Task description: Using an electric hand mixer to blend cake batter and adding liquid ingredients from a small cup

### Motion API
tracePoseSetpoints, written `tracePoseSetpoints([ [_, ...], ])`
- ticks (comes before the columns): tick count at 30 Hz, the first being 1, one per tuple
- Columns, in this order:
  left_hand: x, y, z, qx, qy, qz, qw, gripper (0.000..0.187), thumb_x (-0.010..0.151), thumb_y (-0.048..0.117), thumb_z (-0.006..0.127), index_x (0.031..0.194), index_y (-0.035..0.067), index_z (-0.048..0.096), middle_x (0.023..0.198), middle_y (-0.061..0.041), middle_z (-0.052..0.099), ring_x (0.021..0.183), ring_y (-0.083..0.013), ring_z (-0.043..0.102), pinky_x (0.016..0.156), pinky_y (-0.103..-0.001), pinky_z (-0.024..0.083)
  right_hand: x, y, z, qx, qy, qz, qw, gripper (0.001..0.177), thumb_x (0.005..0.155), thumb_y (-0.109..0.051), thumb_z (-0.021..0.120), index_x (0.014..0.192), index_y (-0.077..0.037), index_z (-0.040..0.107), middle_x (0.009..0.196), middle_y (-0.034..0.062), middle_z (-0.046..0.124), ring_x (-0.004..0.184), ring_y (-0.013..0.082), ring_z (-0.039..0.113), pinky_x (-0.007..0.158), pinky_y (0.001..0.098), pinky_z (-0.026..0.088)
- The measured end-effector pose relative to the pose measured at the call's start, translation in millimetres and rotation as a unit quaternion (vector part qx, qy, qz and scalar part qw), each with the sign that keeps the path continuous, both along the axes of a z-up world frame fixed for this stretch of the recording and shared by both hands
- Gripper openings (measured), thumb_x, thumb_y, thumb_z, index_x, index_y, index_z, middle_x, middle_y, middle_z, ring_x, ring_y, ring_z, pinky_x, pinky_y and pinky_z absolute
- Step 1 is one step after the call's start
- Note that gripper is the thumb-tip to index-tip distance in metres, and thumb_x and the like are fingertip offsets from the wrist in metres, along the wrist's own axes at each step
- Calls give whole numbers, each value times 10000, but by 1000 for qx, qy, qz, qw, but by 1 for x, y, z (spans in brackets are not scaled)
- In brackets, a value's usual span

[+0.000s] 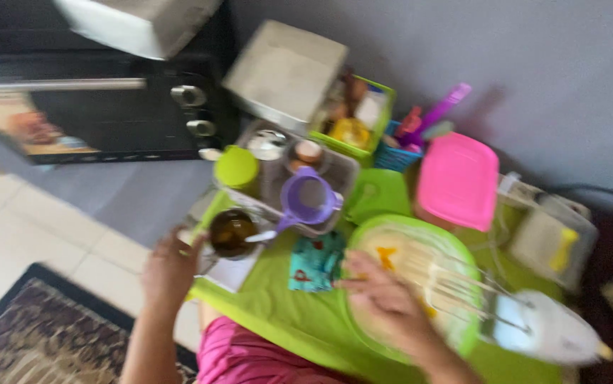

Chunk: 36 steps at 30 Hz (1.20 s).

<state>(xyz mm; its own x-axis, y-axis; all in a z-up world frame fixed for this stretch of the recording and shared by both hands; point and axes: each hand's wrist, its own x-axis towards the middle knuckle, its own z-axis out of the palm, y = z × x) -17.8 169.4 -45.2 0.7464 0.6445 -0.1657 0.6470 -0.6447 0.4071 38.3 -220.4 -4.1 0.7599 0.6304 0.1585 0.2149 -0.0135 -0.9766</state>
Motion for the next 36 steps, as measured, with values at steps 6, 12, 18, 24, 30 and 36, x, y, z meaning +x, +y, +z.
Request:
tracePoseSetpoints([
  [6, 33, -127, 64, -114, -376, -241, 887, 125, 929, 27, 698, 1013, -66, 701, 976, -112, 748, 535, -125, 455, 480, -279, 401, -50, -209, 80, -256, -171, -519, 797, 443, 945, 285, 513, 1382, 214, 519, 1355, 377, 589, 1190, 436, 628, 979, 474, 551],
  [12, 65, -239, 0, -83, -313, -339, 883, 523, 923, 71, 622, 1436, 18, 532, 1274, -212, 639, 1039, -391, 666, 839, -469, 553, -54, -234, 52, -248, 199, -643, 696, 789, 853, 217, 548, 1526, -182, 443, 1542, 134, 487, 1389, 341, 466, 1119, 525, 396],
  [18, 80, -252, -100, -215, -230, -260, 913, 605, 1027, 237, 491, 1540, -53, 355, 1514, -251, 520, 1322, -410, 559, 1013, -449, 480, -38, -265, -17, -189, 117, -661, 717, 843, 799, 182, 638, 1548, -128, 406, 1458, 184, 550, 1269, 324, 562, 1046, 434, 464],
  [24, 92, -252, -97, -364, -134, -150, 910, 563, 1028, 359, 441, 1482, 31, 502, 1456, -140, 617, 1302, -286, 613, 1043, -381, 483, -31, -279, -56, -150, 137, -669, 715, 600, 882, 76, 639, 1437, -120, 520, 1367, 109, 601, 1202, 255, 584, 996, 398, 456],
  [30, 93, -258, -113, -413, -162, -131, 887, 540, 1033, 304, 474, 1447, -41, 504, 1420, -158, 639, 1295, -256, 609, 1056, -346, 472, -26, -310, -116, -58, 17, -628, 776, 394, 920, 115, 585, 1273, -55, 538, 1188, 84, 608, 1027, 173, 554, 904, 305, 455],
  [36, 90, -261, -98, -485, -191, -132, 843, 464, 1050, 239, 447, 1444, 11, 537, 1323, -112, 691, 1134, -187, 635, 965, -331, 501, -22, -291, -91, -147, 41, -630, 762, 361, 877, 143, 622, 1140, -102, 578, 1180, 95, 651, 1058, 233, 601, 859, 396, 508],
])
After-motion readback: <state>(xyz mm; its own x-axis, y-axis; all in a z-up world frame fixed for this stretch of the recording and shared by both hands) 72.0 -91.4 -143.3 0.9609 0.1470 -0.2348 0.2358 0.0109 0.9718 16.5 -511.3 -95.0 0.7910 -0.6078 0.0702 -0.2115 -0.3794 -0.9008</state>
